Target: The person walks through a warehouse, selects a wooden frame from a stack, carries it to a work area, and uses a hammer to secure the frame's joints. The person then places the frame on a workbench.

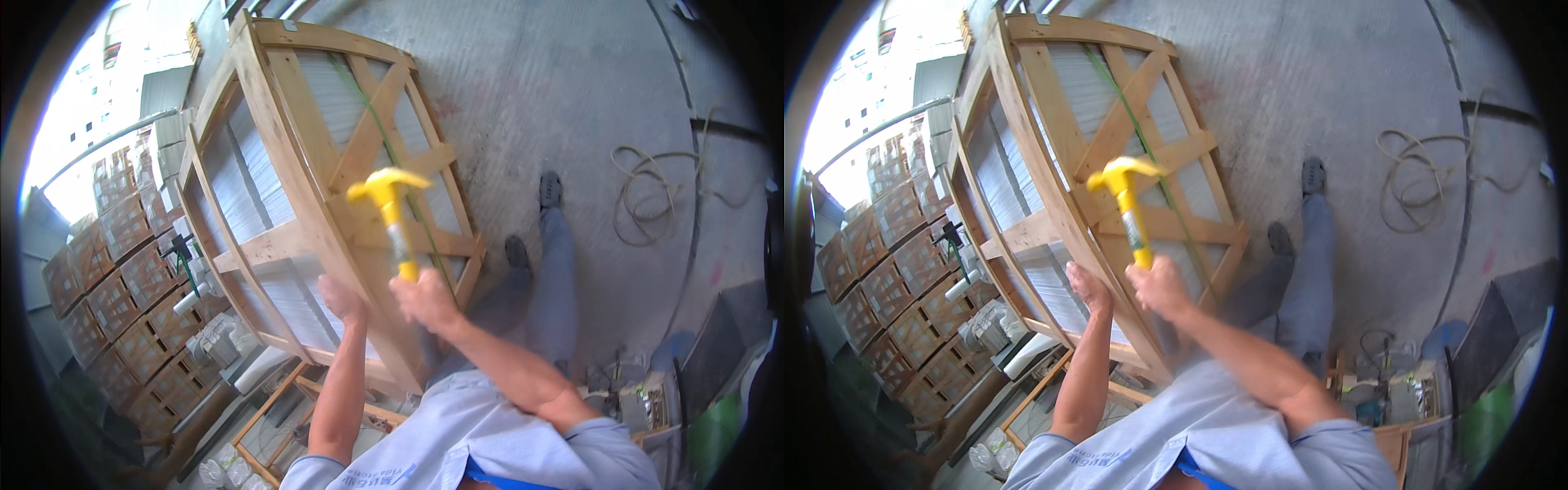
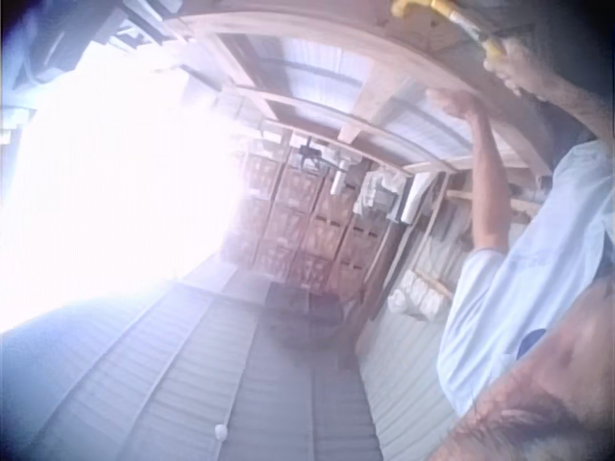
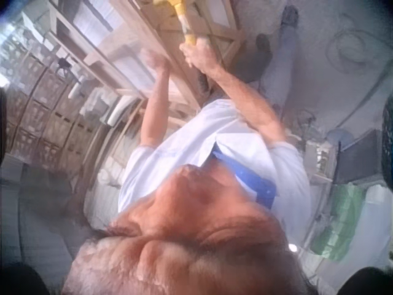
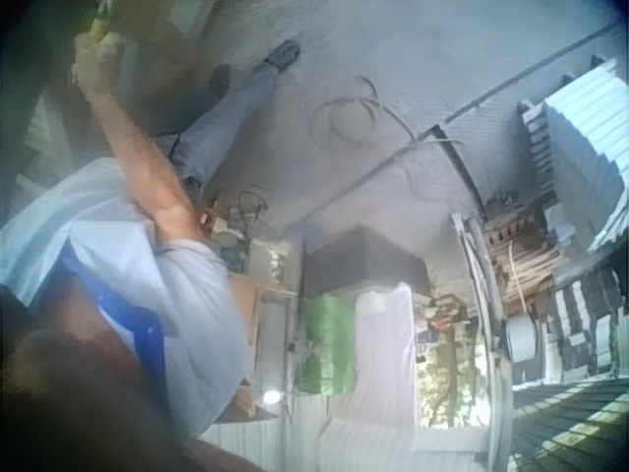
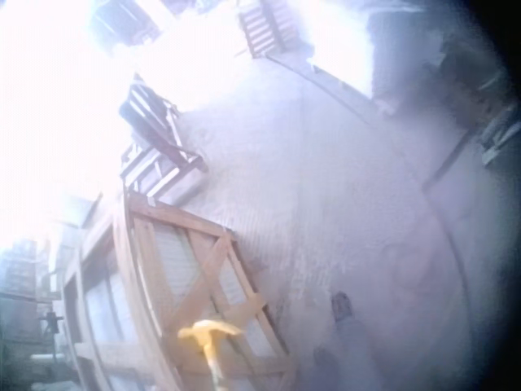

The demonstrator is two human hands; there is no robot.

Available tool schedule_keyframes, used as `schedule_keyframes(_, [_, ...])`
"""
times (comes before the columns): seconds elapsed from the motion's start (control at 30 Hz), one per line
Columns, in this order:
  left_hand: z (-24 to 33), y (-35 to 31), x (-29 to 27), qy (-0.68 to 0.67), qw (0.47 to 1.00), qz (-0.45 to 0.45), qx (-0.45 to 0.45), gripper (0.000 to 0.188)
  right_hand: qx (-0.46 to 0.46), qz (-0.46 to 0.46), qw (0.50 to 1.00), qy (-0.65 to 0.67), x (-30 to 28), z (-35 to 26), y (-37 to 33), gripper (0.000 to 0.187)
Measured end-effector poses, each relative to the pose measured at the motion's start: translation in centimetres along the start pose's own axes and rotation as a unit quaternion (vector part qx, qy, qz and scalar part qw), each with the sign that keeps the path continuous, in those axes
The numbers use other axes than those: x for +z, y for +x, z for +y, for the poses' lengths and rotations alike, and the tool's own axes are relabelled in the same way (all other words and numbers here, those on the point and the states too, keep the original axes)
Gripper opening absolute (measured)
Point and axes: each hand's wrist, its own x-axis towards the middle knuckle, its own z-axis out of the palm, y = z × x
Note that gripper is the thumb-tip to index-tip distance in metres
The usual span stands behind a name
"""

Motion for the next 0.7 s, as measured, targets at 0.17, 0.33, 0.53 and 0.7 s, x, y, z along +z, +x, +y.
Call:
schedule_keyframes(0.17, [0.1,-0.2,-0.5,-0.003,0.997,-0.058,-0.043,0.014,-0.213,0.048,0.952,0.216,-7.0,-7.6,-4.0,0.013])
schedule_keyframes(0.33, [0.0,-0.3,-0.6,-0.041,0.993,-0.076,-0.081,0.012,-0.302,0.122,0.889,0.322,-5.3,-8.8,-2.9,0.009])
schedule_keyframes(0.53, [-2.0,0.1,1.2,-0.004,0.999,-0.046,0.002,0.005,-0.128,-0.036,0.985,-0.113,-0.3,-0.3,1.0,0.019])
schedule_keyframes(0.7, [-1.9,-0.1,0.4,-0.007,0.997,-0.062,-0.042,0.008,-0.009,-0.003,0.999,-0.043,-5.9,-1.5,-0.2,0.016])
